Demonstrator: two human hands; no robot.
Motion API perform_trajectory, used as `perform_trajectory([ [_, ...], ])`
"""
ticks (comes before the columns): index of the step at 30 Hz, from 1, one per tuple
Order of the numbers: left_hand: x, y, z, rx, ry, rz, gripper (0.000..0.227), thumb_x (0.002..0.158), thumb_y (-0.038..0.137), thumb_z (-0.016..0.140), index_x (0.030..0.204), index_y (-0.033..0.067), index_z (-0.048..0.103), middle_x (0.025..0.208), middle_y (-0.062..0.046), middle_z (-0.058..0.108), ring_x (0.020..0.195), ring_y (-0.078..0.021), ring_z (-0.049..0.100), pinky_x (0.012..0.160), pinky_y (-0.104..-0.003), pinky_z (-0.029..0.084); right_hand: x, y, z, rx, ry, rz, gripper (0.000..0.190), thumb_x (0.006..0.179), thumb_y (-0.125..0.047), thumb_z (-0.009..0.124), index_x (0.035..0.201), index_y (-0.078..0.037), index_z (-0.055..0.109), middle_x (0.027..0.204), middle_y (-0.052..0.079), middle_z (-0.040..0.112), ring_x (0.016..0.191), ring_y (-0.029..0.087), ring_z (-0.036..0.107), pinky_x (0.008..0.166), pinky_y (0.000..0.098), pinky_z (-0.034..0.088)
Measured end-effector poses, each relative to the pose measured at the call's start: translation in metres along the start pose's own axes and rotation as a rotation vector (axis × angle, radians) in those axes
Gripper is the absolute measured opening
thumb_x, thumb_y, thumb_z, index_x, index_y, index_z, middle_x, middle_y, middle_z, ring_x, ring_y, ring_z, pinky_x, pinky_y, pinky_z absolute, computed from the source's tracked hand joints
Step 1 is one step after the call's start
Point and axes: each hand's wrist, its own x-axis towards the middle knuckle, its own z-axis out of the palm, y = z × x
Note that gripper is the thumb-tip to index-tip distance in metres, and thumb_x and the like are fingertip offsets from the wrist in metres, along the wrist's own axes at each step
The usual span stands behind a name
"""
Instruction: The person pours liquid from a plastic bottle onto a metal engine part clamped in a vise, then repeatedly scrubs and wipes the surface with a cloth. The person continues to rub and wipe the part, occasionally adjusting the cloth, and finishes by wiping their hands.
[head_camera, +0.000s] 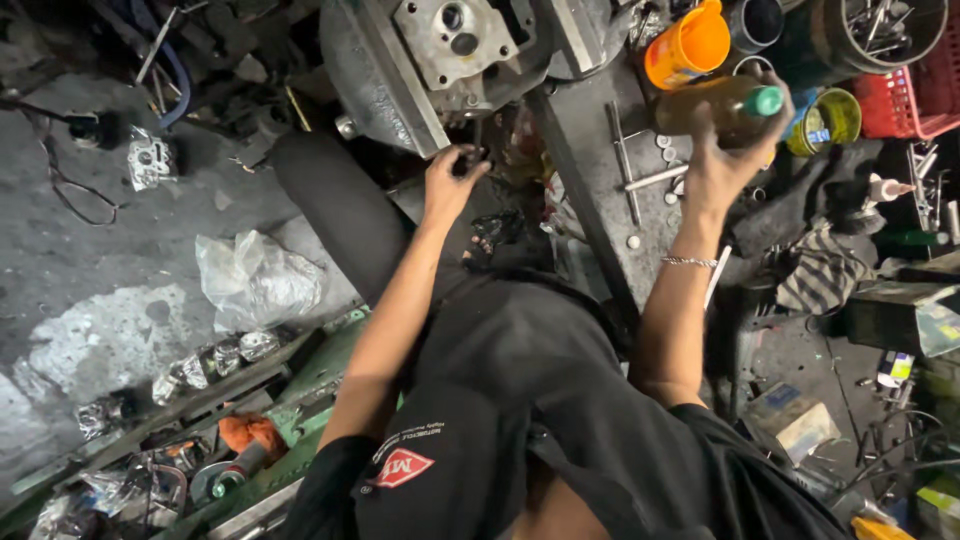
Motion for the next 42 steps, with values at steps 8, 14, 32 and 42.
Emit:
perform_trajectory([
  [8, -0.004, -0.011, 0.003, -0.021, 0.022, -0.188, 0.03, 0.077, 0.004, 0.084, 0.104, 0.0031, 0.071, 0.097, -0.011, 0.077, 0.089, -0.0212, 0.075, 0.082, -0.033, 0.058, 0.015, 0.013, 0.015, -0.014, -0.081, -0.051, 0.073, 0.1, 0.008, 0.084, 0.156, -0.007, 0.041, 0.153, 0.008, 0.047, 0.146, 0.022, 0.046, 0.127, 0.0323, 0.036],
  [14, -0.003, -0.022, 0.014, 0.067, -0.06, -0.21, 0.026, 0.086, 0.0, 0.074, 0.112, 0.0055, 0.07, 0.102, -0.014, 0.077, 0.097, -0.0267, 0.075, 0.087, -0.035, 0.056, 0.019, 0.011, 0.017, -0.097, -0.136, 0.057, 0.081, 0.102, 0.003, 0.083, 0.162, -0.01, 0.029, 0.163, 0.011, 0.042, 0.154, 0.025, 0.04, 0.13, 0.0439, 0.034],
  [32, 0.039, -0.004, 0.047, -0.165, 0.106, -0.376, 0.033, 0.099, 0.027, 0.066, 0.123, 0.0051, 0.069, 0.116, -0.012, 0.077, 0.106, -0.023, 0.07, 0.096, -0.035, 0.051, -0.094, 0.025, 0.124, 0.185, -0.352, 0.486, 0.019, 0.091, 0.006, 0.058, 0.107, -0.005, 0.064, 0.099, 0.002, 0.065, 0.091, 0.012, 0.06, 0.079, 0.0225, 0.049],
  [42, 0.019, -0.029, 0.082, -0.471, 0.145, -0.701, 0.047, 0.104, 0.038, 0.05, 0.136, 0.0045, 0.056, 0.135, -0.014, 0.061, 0.123, -0.0248, 0.055, 0.106, -0.036, 0.041, -0.11, 0.166, 0.238, 0.464, -0.491, 1.036, 0.053, 0.108, -0.043, 0.036, 0.137, -0.006, 0.059, 0.134, 0.004, 0.063, 0.125, 0.022, 0.054, 0.11, 0.0364, 0.041],
])
